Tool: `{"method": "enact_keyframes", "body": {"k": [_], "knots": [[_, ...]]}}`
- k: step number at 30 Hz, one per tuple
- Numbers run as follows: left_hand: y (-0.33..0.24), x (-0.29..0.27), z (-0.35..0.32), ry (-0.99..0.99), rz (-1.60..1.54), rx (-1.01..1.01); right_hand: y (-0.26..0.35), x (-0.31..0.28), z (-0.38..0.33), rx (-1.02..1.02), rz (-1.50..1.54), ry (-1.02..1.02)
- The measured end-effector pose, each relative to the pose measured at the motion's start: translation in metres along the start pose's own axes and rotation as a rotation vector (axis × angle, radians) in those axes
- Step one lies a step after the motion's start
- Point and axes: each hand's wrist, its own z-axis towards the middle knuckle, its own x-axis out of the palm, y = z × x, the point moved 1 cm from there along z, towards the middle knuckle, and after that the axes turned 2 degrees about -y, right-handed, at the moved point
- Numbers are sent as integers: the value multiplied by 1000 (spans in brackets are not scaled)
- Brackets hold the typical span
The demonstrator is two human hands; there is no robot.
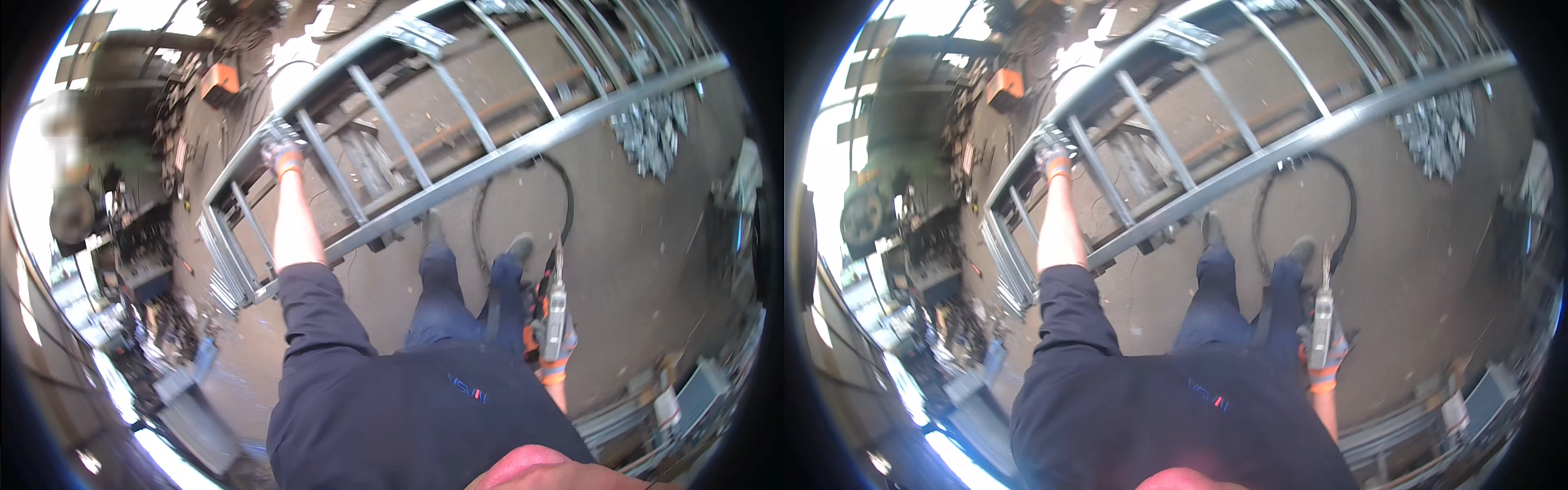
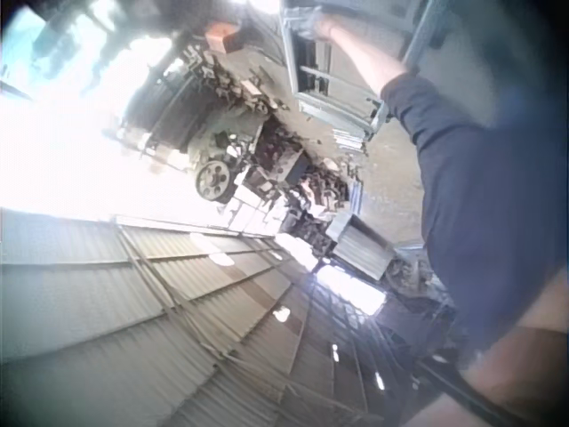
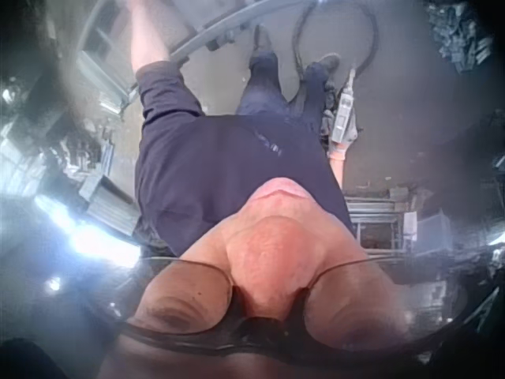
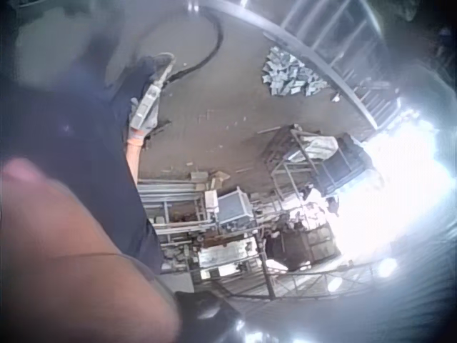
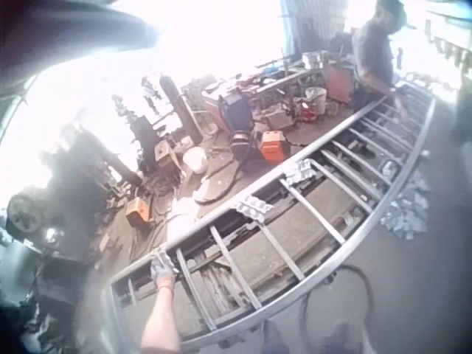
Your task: The person welds metal brackets onto a long metal frame using a handheld welding tool. They repeatedly pick up brackets, position them on the frame, and weld them in place while sparks are visible. The person wears gloves and works in a workshop environment with scattered metal parts.
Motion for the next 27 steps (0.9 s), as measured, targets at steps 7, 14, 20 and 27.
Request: {"method": "enact_keyframes", "body": {"k": [7,14,20,27], "knots": [[-105,-113,-105,-370,579,758,-7,-67,57,-293,-200,-143],[-251,6,-514,966,-355,1436,-90,-67,175,-360,-379,-359],[-278,406,-611,1087,476,972,-190,-26,245,-137,-445,-414],[-307,622,-609,830,419,1030,-233,-1,279,-196,-555,-289]]}}
